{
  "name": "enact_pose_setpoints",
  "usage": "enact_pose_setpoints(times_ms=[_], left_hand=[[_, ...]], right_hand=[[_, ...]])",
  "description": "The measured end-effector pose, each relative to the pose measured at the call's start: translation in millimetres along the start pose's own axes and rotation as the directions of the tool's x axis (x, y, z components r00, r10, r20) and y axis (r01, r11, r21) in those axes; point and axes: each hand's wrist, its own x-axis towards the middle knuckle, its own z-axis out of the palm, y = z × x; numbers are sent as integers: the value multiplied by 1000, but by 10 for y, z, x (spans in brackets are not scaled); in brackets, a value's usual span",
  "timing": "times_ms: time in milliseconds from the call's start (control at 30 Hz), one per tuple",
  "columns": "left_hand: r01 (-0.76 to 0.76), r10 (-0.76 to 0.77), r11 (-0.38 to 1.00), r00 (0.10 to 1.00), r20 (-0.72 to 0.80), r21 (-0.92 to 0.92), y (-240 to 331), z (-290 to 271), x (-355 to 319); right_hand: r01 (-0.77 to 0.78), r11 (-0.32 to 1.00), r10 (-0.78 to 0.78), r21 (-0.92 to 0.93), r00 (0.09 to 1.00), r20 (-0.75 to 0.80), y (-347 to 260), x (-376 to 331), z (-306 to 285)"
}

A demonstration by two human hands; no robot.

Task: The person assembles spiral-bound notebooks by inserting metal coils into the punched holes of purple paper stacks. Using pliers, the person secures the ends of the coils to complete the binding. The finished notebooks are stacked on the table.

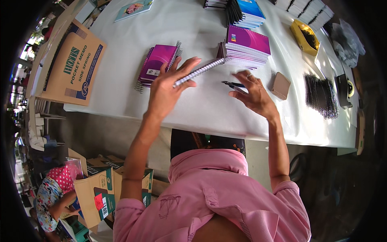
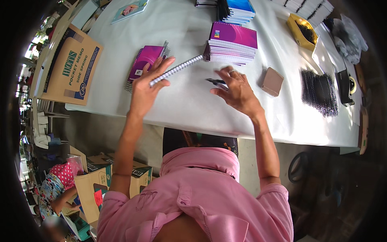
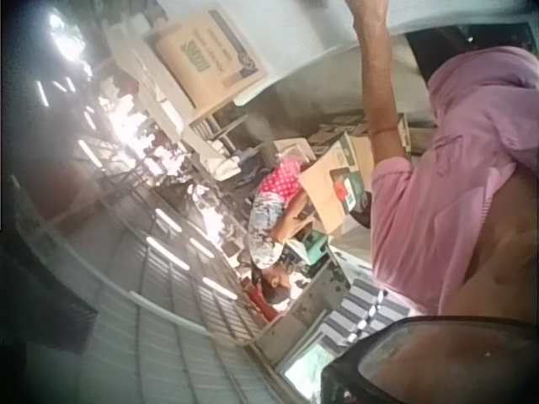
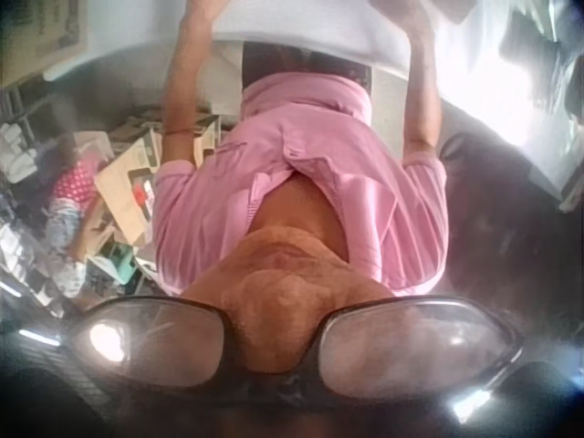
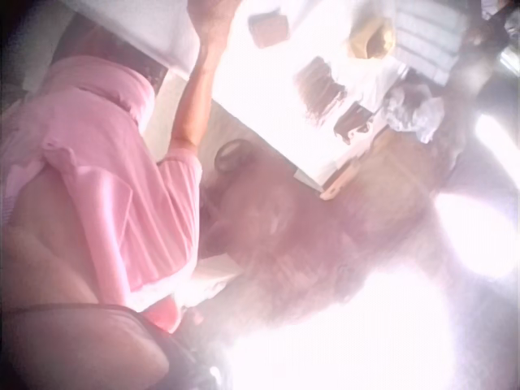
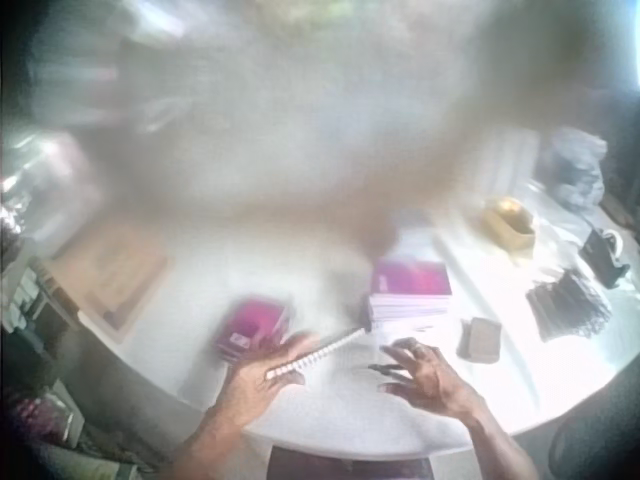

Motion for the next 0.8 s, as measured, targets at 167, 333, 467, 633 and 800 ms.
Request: enact_pose_setpoints(times_ms=[167, 333, 467, 633, 800], left_hand=[[46, 67, 816, 983, 173, -577, -511, -464, 178], [101, 44, 691, 983, 181, -716, -875, -883, 432], [97, -14, 766, 991, 134, -636, -1079, -1040, 623], [450, -451, 647, 877, 167, -615, -1506, -926, 538], [568, -550, 785, 823, 144, -248, -1675, -613, 203]], right_hand=[[45, 475, 77, 879, 993, -93, -626, 548, 149], [510, 509, 16, 694, 800, -599, -920, 1225, 330], [519, 540, 68, 663, 758, -649, -1101, 1489, 340], [533, 846, -431, 39, 725, -537, -1023, 1531, 864], [410, 909, -335, 72, 825, -455, -678, 1093, 804]])
